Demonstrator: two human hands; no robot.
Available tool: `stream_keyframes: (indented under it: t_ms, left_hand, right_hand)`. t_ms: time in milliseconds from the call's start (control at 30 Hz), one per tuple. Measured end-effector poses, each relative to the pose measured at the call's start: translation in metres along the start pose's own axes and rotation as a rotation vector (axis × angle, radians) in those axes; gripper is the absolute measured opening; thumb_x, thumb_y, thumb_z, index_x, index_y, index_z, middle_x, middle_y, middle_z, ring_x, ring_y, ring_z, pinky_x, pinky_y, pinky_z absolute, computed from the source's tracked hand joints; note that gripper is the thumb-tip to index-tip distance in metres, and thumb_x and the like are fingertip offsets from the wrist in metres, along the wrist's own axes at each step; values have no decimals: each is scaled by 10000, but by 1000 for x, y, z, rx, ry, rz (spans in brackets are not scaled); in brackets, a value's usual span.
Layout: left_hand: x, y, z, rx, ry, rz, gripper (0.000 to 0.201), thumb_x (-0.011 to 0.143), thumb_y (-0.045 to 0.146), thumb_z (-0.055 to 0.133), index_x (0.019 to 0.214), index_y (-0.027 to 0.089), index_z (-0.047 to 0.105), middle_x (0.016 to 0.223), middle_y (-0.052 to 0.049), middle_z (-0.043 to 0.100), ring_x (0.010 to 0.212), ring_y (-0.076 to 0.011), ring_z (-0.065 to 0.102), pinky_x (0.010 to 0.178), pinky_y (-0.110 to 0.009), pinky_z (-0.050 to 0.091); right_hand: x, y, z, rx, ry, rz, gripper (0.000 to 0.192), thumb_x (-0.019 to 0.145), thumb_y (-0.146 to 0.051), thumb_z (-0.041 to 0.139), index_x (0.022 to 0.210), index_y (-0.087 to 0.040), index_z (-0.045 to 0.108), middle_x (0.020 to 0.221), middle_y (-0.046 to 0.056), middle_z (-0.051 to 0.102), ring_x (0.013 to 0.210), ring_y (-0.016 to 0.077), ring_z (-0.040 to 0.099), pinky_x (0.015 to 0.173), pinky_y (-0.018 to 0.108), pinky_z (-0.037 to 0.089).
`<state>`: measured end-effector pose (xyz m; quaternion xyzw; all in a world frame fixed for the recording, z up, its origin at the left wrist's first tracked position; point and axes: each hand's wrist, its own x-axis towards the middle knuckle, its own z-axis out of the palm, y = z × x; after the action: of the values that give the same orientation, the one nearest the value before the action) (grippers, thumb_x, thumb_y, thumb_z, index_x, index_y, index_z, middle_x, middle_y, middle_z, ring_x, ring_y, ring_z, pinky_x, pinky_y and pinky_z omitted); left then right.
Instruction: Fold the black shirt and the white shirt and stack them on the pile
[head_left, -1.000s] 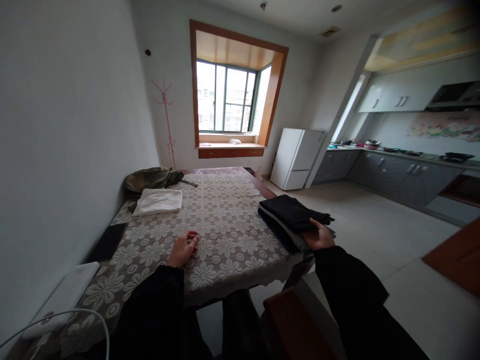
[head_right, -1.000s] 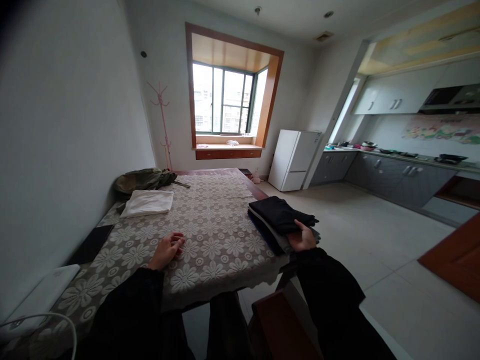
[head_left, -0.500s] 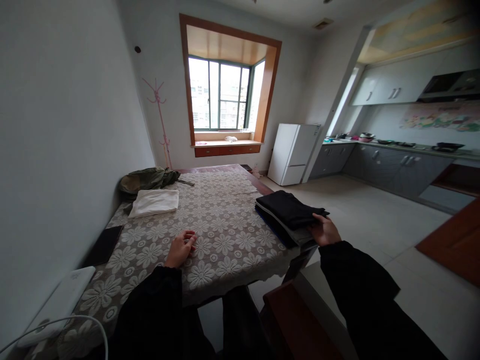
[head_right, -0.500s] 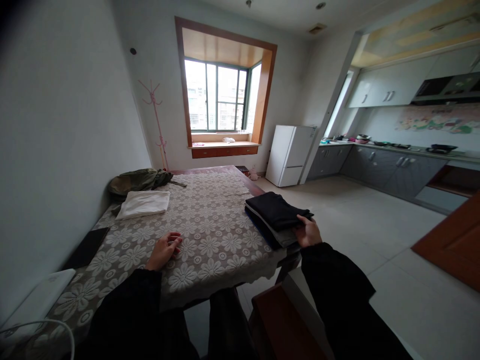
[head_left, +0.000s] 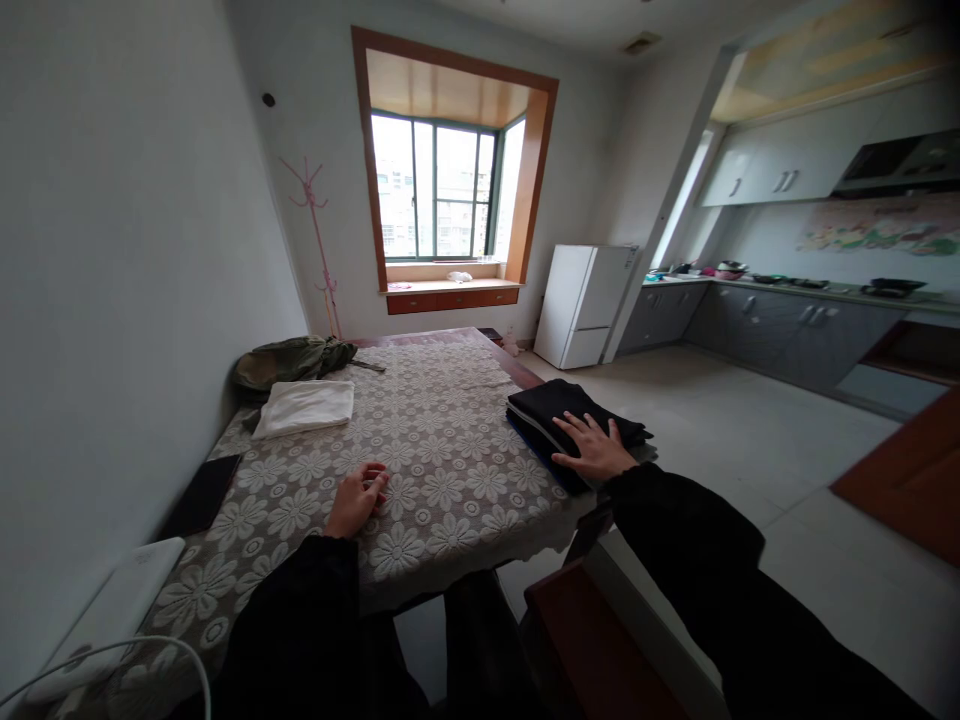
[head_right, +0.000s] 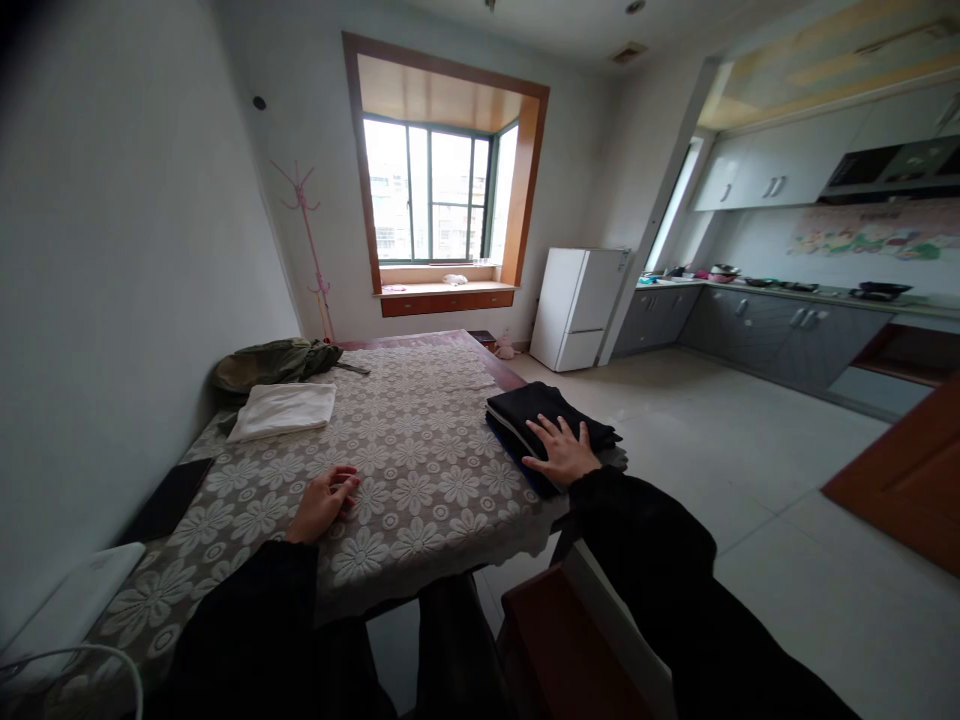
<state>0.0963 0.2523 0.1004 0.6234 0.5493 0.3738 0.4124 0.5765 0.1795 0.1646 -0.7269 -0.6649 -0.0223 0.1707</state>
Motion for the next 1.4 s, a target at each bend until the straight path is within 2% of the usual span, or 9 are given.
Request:
stream_keyframes:
  t_ms: [167, 333, 567, 833, 1000, 1067, 1233, 1300, 1400]
  left_hand:
    - [0, -1, 1, 4, -2, -2, 338, 882, 445, 630, 1113, 199, 657, 1084, -104, 762, 670, -153, 723, 473, -208, 545]
    - [-1, 0, 1, -9, 3, 20, 339, 881, 439, 630, 1112, 194, 661, 1089, -112, 763, 663, -162, 721, 467, -225, 552]
    - [-1, -1, 1, -1, -1, 25, 322, 889, 412, 617, 1120, 193, 663, 1081, -109, 767, 659, -154, 718, 464, -218, 553]
    - [0, -4, 1, -16, 0, 20, 332, 885, 436, 643, 1116, 201, 676, 1075, -102, 769, 655, -156, 720, 464, -224, 548]
    - [-3, 0, 1, -5, -2, 32, 329, 880, 421, 643, 1115, 194, 684, 1062, -110, 775, 675, -177, 730, 472, -239, 553]
    - [-3, 2, 1, 3, -2, 44, 322, 876, 409, 637, 1111, 194, 684, 1067, -109, 776, 667, -179, 727, 463, -242, 547]
    - [-3, 2, 2, 25, -2, 54, 309, 862, 394, 628, 1089, 193, 689, 1058, -106, 780, 659, -183, 723, 447, -244, 532]
    - [-3, 3, 2, 25, 3, 53, 310, 859, 396, 625, 1085, 194, 687, 1064, -103, 778, 655, -180, 718, 444, -244, 532]
    - [-4, 4, 2, 20, 7, 44, 317, 853, 404, 628, 1084, 195, 687, 1065, -101, 778, 647, -173, 709, 439, -241, 532]
  right_hand:
    - [-2, 20, 19, -89, -63, -12, 661, 933, -488, 522, 1575, -349, 440, 1659, 56, 400, 1536, 406, 301, 1220, 729, 93]
    - [7, 33, 9, -68, -176, -25, 676, 933, -537, 505, 1579, -344, 443, 1655, 50, 401, 1529, 412, 320, 1213, 717, 171]
    - [9, 35, 8, -68, -188, -45, 680, 935, -583, 496, 1578, -367, 442, 1648, 46, 409, 1525, 413, 332, 1210, 705, 217]
    - [30, 43, -23, -75, -496, -110, 803, 945, -671, 355, 1661, -319, 262, 1718, 14, 208, 1566, 415, 200, 1213, 693, 250]
    - [26, 42, -20, -124, -498, -96, 929, 856, -793, 448, 1655, -359, 256, 1722, 5, 175, 1568, 436, 133, 1222, 724, 183]
    - [29, 42, -22, -118, -516, -75, 947, 836, -833, 444, 1646, -369, 282, 1716, 2, 202, 1566, 425, 163, 1231, 705, 190]
    - [79, 35, -43, 17, -534, -126, 822, 905, -819, 332, 1454, -285, 631, 1520, 56, 580, 1427, 343, 509, 1227, 482, 365]
    - [111, 29, -52, 47, -460, -192, 819, 920, -805, 330, 1402, -242, 678, 1448, 77, 646, 1376, 330, 562, 1207, 433, 397]
    - [157, 21, -55, 41, -343, -223, 824, 945, -788, 295, 1436, -226, 646, 1463, 82, 634, 1375, 328, 561, 1214, 433, 384]
